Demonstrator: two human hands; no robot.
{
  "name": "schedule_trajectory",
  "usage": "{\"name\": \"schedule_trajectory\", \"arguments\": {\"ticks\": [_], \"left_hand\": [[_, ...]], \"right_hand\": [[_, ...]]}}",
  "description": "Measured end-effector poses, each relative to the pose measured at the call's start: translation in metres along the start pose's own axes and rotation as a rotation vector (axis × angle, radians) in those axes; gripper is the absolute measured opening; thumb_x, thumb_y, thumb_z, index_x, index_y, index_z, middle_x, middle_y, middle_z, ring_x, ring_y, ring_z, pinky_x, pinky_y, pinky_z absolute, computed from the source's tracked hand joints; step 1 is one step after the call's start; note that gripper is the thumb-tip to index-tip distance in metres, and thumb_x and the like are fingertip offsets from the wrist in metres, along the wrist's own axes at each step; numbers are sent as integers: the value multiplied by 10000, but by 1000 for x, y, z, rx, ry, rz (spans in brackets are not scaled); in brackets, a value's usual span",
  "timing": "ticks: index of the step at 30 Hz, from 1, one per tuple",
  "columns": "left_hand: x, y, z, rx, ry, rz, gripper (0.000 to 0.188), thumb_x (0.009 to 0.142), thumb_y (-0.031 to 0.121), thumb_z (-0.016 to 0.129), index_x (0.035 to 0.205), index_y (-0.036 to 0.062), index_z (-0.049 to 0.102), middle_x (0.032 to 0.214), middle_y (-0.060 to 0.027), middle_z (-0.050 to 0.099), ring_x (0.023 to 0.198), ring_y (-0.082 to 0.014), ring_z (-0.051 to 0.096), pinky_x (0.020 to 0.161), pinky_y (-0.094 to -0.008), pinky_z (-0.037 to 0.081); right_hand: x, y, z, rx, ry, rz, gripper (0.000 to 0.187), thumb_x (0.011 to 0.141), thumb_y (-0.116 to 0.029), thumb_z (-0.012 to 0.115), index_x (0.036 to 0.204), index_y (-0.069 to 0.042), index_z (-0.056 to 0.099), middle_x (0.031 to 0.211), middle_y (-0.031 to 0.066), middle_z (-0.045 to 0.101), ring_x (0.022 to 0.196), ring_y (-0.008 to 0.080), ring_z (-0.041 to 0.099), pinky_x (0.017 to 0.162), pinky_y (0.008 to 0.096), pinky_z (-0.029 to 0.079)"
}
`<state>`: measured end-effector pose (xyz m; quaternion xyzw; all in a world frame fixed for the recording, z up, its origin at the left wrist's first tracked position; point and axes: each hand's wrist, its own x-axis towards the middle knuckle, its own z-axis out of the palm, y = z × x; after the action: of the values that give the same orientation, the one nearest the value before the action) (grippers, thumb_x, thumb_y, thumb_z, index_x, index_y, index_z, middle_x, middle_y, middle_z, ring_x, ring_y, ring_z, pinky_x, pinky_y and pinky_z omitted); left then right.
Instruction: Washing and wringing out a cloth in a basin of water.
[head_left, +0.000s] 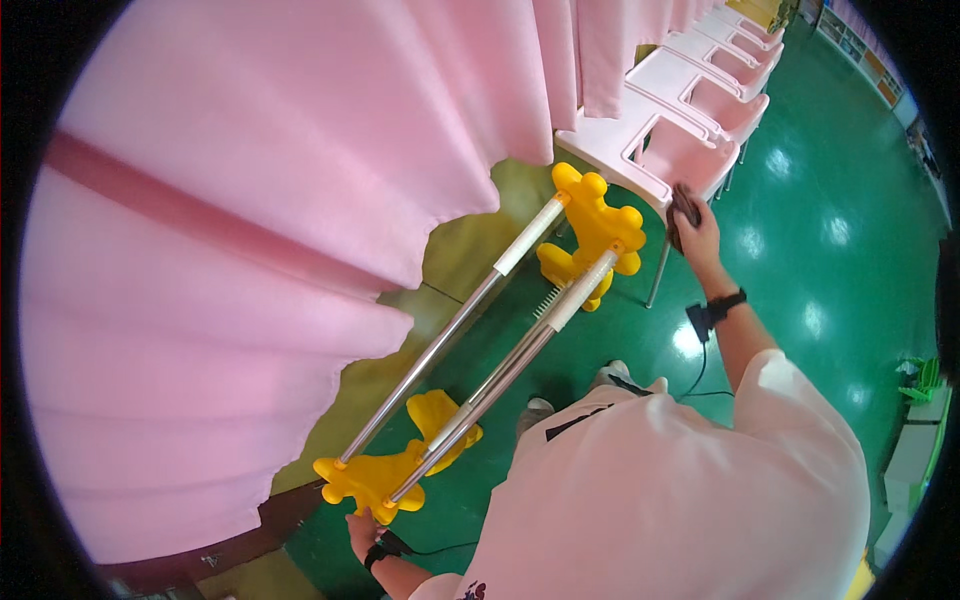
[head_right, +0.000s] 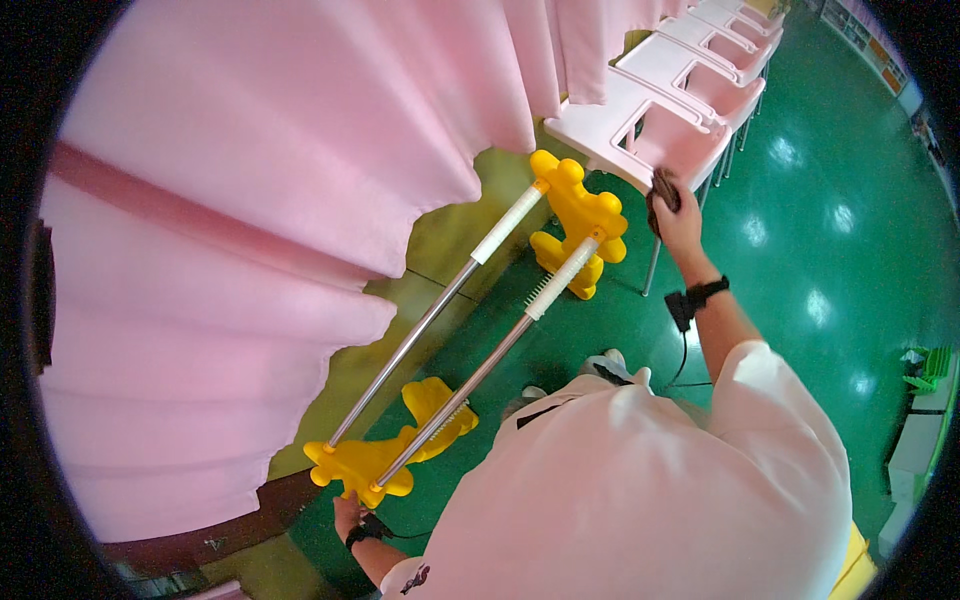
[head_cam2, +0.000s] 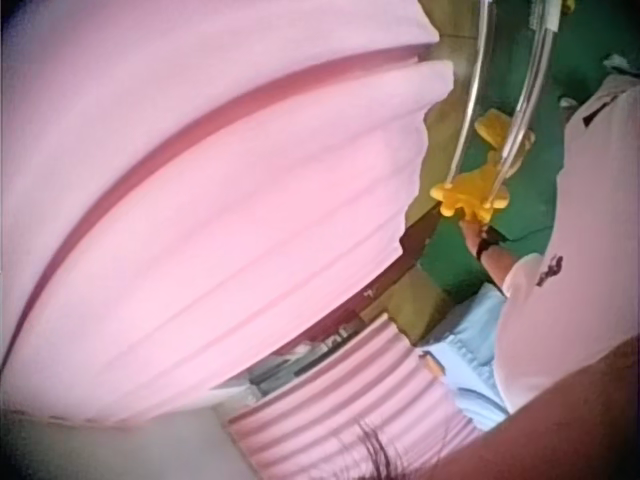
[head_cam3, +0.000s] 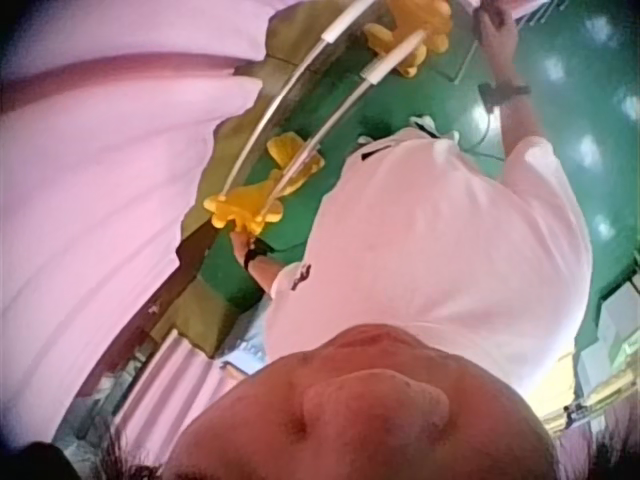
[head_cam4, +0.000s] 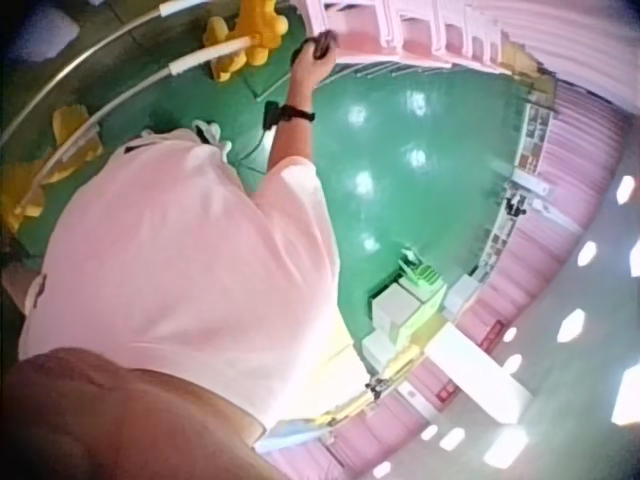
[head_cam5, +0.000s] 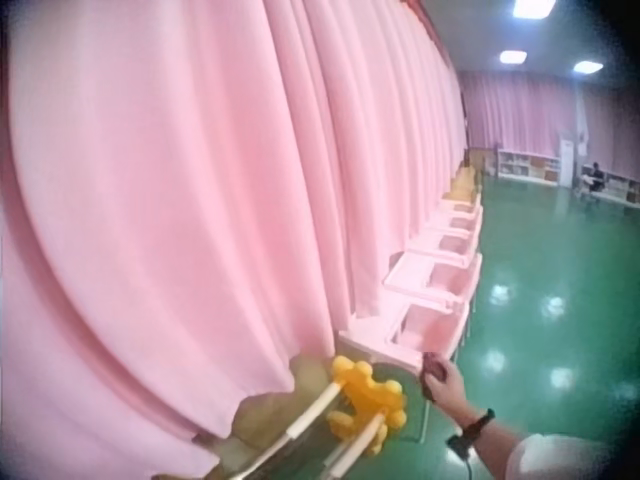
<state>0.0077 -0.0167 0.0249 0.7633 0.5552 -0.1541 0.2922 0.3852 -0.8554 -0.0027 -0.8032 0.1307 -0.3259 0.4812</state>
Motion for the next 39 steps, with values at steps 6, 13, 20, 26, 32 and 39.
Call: {"name": "schedule_trajectory", "arguments": {"ticks": [6, 13, 20, 26, 32, 39], "left_hand": [[13, -20, 4, -130, -15, -11, 403, 994, 249, 592, 1160, -17, 339, 828, -197, 589, 579, -292, 646, 488, -399, 574], [-8, -14, 15, -179, 55, -19, 405, 1000, 258, 567, 1145, -28, 321, 760, -185, 620, 505, -237, 648, 367, -313, 418], [-6, -12, 8, -150, 99, 8, 400, 993, 258, 579, 1133, -22, 330, 846, -223, 607, 516, -282, 642, 391, -366, 489], [-10, 5, 8, -113, 111, -70, 403, 981, 252, 574, 1153, -27, 339, 919, -250, 626, 576, -309, 668, 425, -373, 512], [-16, 17, 5, -72, 149, -25, 438, 968, 261, 577, 1170, -50, 344, 931, -254, 634, 599, -307, 680, 450, -377, 532], [-15, 9, 12, -160, 193, 2, 436, 957, 271, 609, 1137, -45, 368, 931, -265, 641, 607, -329, 692, 445, -396, 524]], "right_hand": [[76, -76, 44, -501, -782, -386, 239, 871, -240, 661, 1047, -102, 745, 1015, 188, 655, 942, 363, 616, 855, 446, 510], [49, -62, 107, -943, -797, -493, 269, 883, -315, 620, 1001, -111, 751, 1079, 122, 663, 1025, 355, 602, 851, 454, 536], [26, -76, 106, -1007, -739, -535, 228, 856, -263, 628, 937, -96, 758, 1130, 101, 634, 1135, 321, 569, 950, 492, 465], [5, -79, 104, -1044, -580, -542, 168, 834, -199, 633, 920, -107, 744, 1057, 92, 598, 1075, 289, 540, 923, 454, 427], [-11, -79, 99, -1063, -359, -695, 180, 786, -191, 639, 923, -87, 692, 1091, 90, 540, 1075, 296, 497, 954, 434, 398], [-18, -75, 94, -966, -323, -775, 232, 791, -173, 610, 990, -69, 671, 1150, 127, 527, 1150, 311, 490, 977, 427, 399]]}}
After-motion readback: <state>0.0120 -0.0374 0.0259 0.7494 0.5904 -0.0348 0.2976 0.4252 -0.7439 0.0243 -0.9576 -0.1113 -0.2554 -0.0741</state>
